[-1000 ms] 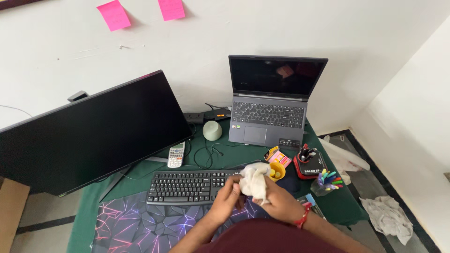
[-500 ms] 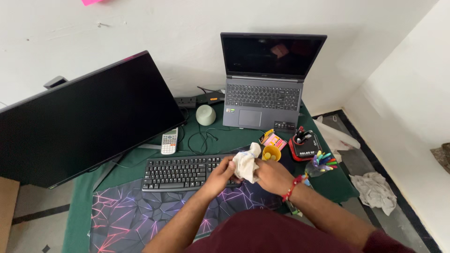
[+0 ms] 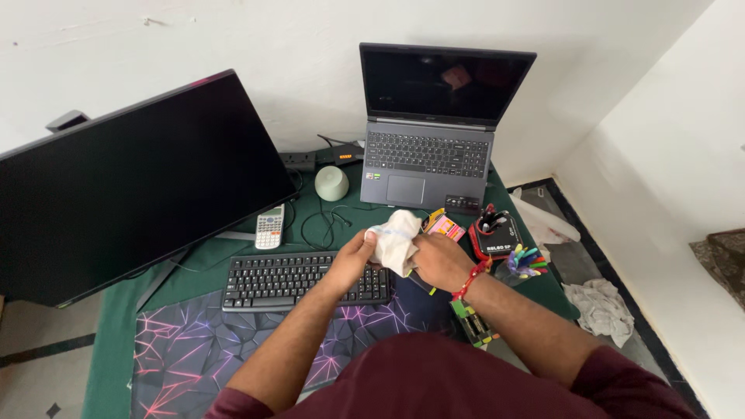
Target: The person wipes a computer mouse and a calculator with a white cloth at a desk. They then walk to a side table to place a bottle and a cup, and later return to move a box of highlighters and a pen holder to the same side table.
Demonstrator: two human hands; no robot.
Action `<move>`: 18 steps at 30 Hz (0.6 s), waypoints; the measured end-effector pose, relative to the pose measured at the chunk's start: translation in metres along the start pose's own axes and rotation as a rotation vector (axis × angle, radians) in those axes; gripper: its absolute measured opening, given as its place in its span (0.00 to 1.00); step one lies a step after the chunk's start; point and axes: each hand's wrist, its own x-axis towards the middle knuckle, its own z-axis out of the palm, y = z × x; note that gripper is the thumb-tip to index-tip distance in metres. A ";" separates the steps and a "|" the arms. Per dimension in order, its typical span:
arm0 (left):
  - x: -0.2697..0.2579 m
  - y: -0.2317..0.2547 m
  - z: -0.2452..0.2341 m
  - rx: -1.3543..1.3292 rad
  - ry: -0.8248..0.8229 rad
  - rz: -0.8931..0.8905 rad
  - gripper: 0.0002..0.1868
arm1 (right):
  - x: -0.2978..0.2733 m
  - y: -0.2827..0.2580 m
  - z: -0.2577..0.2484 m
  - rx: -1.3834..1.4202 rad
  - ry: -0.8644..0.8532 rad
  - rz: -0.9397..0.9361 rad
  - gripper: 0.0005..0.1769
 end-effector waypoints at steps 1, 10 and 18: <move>0.005 -0.002 -0.002 0.071 -0.011 0.117 0.21 | 0.004 0.000 -0.004 0.033 -0.001 0.032 0.10; -0.011 0.036 -0.006 0.104 -0.145 0.549 0.25 | 0.017 -0.011 -0.013 0.646 -0.088 0.349 0.09; 0.014 -0.008 -0.018 0.257 -0.099 0.258 0.35 | 0.010 -0.011 -0.019 -0.136 0.013 -0.084 0.06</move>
